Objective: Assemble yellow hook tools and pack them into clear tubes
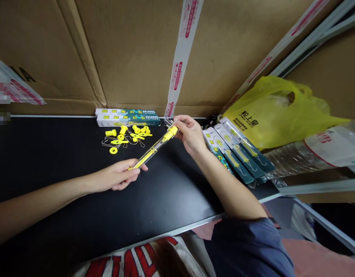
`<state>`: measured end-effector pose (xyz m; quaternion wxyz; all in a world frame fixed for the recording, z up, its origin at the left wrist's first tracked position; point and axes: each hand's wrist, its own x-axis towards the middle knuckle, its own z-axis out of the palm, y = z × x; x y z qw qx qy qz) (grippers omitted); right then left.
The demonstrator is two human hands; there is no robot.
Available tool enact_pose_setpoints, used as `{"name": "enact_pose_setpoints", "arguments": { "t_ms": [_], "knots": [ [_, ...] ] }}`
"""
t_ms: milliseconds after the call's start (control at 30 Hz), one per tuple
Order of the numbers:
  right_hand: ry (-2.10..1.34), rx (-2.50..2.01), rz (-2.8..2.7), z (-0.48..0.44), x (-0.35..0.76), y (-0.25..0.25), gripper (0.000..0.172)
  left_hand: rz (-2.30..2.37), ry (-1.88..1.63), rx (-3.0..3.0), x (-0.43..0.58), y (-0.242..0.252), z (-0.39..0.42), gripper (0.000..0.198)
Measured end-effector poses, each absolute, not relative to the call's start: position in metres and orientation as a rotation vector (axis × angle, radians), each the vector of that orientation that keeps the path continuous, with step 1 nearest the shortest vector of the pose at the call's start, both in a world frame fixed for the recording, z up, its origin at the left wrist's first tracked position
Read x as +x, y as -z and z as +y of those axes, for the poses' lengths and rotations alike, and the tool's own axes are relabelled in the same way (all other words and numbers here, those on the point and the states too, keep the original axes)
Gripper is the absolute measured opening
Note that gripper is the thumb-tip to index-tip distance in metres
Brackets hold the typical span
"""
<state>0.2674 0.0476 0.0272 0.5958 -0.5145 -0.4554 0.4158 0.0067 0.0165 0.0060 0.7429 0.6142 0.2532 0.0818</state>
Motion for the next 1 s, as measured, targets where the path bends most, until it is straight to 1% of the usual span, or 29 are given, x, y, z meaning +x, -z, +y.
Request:
{"name": "enact_pose_setpoints", "arguments": {
  "t_ms": [200,367,600,833,933,1000],
  "knots": [
    [-0.95,-1.175,-1.025,0.045,0.263,-0.03,0.019,0.583,-0.219,1.374,0.007,-0.002,0.016,0.03],
    [-0.817,-1.179,-1.087,0.038,0.254,-0.034,0.013,0.627,-0.252,1.384,0.008,0.002,0.014,0.027],
    [-0.941,-1.163,-0.906,0.044,0.267,-0.039,0.011,0.633,-0.253,1.447,0.008,-0.001,0.014,0.04],
    [-0.881,-1.135,-0.838,0.051,0.277,-0.036,0.017,0.652,-0.231,1.406,0.011,-0.003,0.014,0.028],
    [-0.969,-1.153,-0.866,0.047,0.267,-0.036,0.018,0.656,-0.223,1.409,0.009,0.0,0.014,0.03],
    [-0.968,-1.143,-0.886,0.047,0.268,-0.039,0.02,0.661,-0.212,1.435,0.008,0.001,0.014,0.034]
  ]
}}
